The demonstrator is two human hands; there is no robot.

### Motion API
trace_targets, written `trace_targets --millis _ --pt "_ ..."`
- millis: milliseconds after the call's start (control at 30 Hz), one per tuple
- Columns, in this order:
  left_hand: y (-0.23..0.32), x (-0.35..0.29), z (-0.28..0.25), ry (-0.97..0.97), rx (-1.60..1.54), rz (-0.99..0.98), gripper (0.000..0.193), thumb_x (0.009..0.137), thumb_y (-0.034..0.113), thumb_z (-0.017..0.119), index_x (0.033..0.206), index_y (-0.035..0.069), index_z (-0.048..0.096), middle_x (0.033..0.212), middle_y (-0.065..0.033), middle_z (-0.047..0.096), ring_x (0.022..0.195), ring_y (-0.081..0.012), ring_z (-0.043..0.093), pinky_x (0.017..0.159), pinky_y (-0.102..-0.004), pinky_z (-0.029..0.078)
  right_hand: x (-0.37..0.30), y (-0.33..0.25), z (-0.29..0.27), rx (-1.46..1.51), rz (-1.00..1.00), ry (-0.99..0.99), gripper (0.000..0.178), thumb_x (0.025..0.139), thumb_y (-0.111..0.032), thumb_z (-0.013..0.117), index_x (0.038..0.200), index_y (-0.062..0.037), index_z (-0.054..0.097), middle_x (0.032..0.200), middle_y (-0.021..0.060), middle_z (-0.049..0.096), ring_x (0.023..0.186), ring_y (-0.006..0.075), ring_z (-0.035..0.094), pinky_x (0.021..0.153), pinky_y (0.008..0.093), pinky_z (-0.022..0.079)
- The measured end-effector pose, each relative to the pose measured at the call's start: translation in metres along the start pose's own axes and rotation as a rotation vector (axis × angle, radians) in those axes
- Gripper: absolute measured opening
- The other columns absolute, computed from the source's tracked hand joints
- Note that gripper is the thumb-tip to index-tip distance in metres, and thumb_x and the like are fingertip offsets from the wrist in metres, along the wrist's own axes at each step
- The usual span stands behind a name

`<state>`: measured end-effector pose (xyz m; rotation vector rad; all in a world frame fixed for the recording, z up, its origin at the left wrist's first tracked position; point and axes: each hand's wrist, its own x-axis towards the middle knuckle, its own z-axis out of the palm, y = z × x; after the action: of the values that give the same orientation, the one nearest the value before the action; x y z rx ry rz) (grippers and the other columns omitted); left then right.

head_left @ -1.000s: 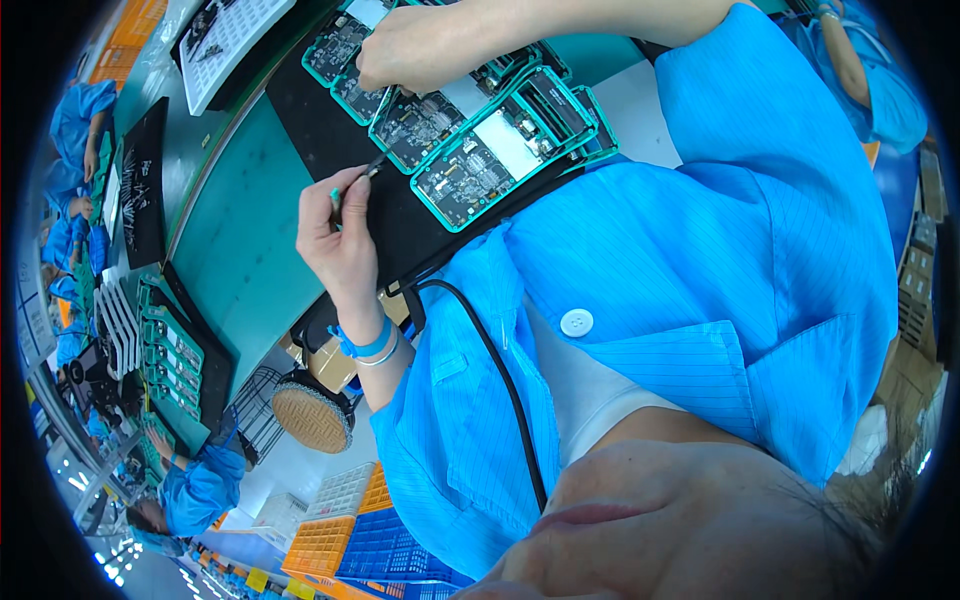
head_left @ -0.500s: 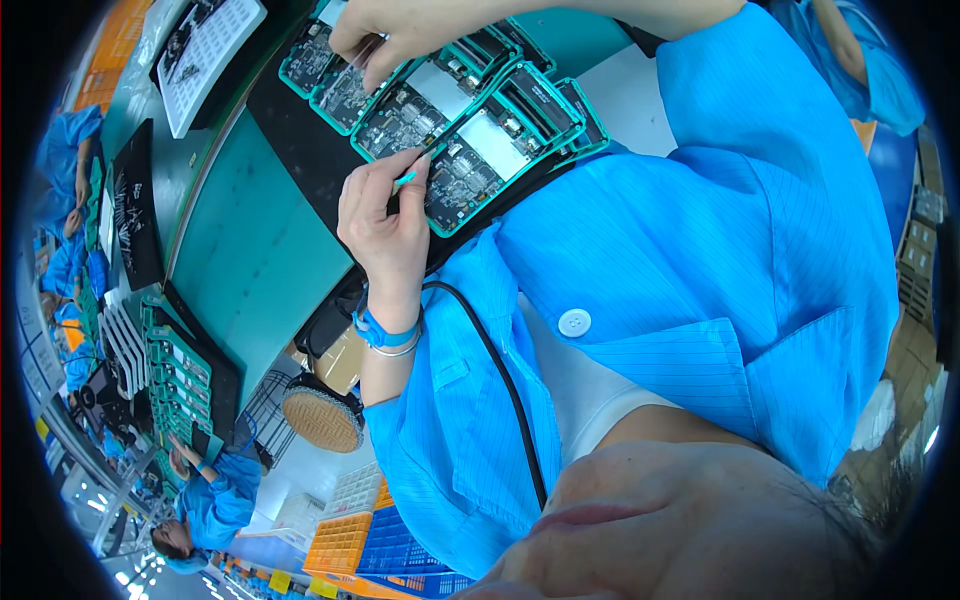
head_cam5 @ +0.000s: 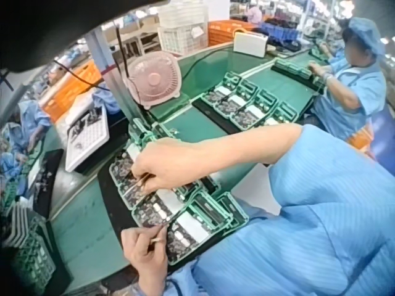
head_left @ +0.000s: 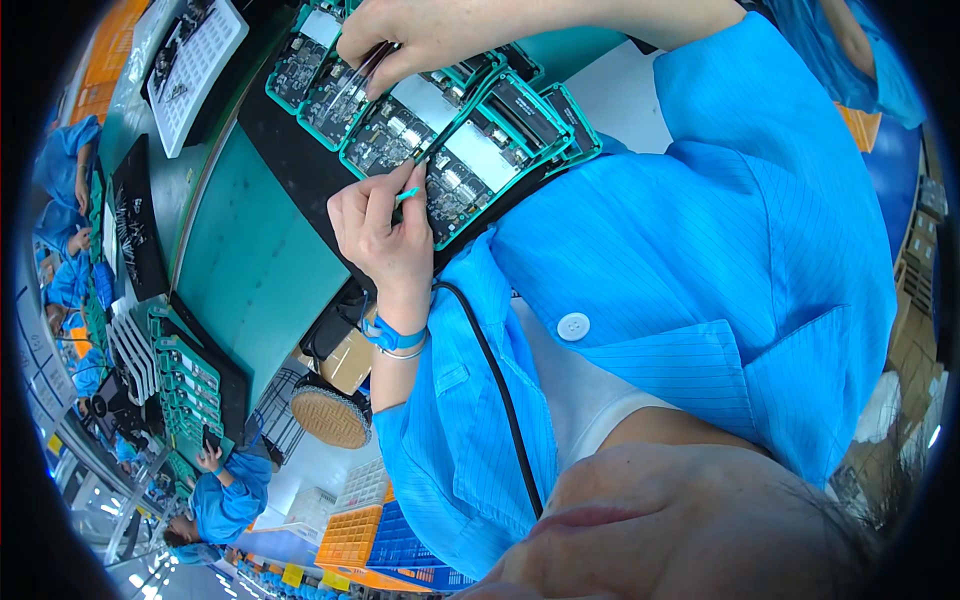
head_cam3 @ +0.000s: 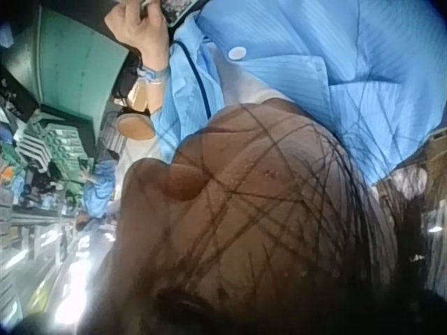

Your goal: Assembling electronic components onto PCBs at a factory workbench using tweezers.

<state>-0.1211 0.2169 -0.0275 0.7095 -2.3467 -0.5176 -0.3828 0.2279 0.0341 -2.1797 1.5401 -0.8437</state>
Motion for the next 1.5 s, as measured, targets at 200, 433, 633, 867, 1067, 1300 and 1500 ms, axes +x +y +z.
trace_targets --millis 200,433,633,867,1067,1300,1500 --pt "-0.003 0.004 0.004 0.036 0.042 0.113 0.016 0.078 0.005 0.086 0.091 0.009 0.079 0.084 -0.0051 0.068 0.087 -0.0239 0.061 0.076 -0.0351 0.050 -0.008 0.000 -0.002 0.023 -0.023 0.038 0.026 0.082 -0.024 0.076 0.083 0.0007 0.069 0.079 0.0193 0.069 0.078 0.0392 0.069 0.069 0.0464 0.052" --pt "-0.005 0.005 0.004 -0.024 0.010 0.162 0.021 0.075 -0.003 0.081 0.093 0.006 0.076 0.087 -0.0066 0.067 0.084 -0.0255 0.064 0.072 -0.0363 0.051 -0.009 -0.008 -0.008 0.062 -0.049 0.002 0.026 0.081 -0.022 0.076 0.082 0.0021 0.066 0.077 0.0206 0.067 0.076 0.0402 0.067 0.067 0.0466 0.051" --pt "-0.007 0.009 0.000 -0.115 0.041 0.283 0.035 0.069 -0.009 0.072 0.101 0.004 0.075 0.095 -0.0090 0.066 0.089 -0.0276 0.065 0.077 -0.0382 0.052 -0.011 -0.013 -0.011 0.093 -0.023 -0.034 0.027 0.081 -0.022 0.076 0.081 0.0028 0.066 0.075 0.0209 0.066 0.073 0.0391 0.067 0.065 0.0462 0.050" --pt "-0.007 0.008 -0.002 -0.133 0.035 0.289 0.041 0.065 -0.011 0.071 0.103 0.005 0.076 0.095 -0.0076 0.065 0.091 -0.0266 0.065 0.077 -0.0382 0.051 -0.017 -0.011 -0.013 0.121 -0.030 -0.056 0.025 0.082 -0.020 0.076 0.083 0.0030 0.066 0.078 0.0204 0.067 0.074 0.0388 0.067 0.065 0.0462 0.050" --pt "-0.015 0.007 0.000 -0.122 0.040 0.300 0.040 0.067 -0.009 0.074 0.103 0.008 0.077 0.093 -0.0055 0.066 0.086 -0.0247 0.064 0.075 -0.0375 0.051 -0.020 -0.012 -0.010 0.117 -0.036 -0.070 0.030 0.085 -0.024 0.075 0.085 0.0039 0.065 0.079 0.0209 0.067 0.075 0.0388 0.067 0.065 0.0452 0.050" --pt "-0.014 -0.001 -0.005 -0.068 0.057 0.190 0.033 0.071 -0.011 0.077 0.099 0.006 0.077 0.094 -0.0088 0.070 0.086 -0.0259 0.067 0.076 -0.0378 0.054 -0.023 -0.013 -0.012 0.144 -0.050 -0.078 0.030 0.089 -0.024 0.073 0.083 0.0033 0.064 0.079 0.0203 0.066 0.074 0.0381 0.066 0.065 0.0446 0.049" --pt "-0.011 -0.011 -0.008 0.040 0.010 0.007 0.020 0.080 0.002 0.084 0.098 0.005 0.074 0.095 -0.0094 0.068 0.087 -0.0264 0.067 0.074 -0.0366 0.053 -0.035 -0.018 -0.007 0.127 -0.064 0.060 0.025 0.091 -0.022 0.073 0.086 0.0002 0.063 0.078 0.0165 0.063 0.073 0.0368 0.064 0.064 0.0438 0.049"
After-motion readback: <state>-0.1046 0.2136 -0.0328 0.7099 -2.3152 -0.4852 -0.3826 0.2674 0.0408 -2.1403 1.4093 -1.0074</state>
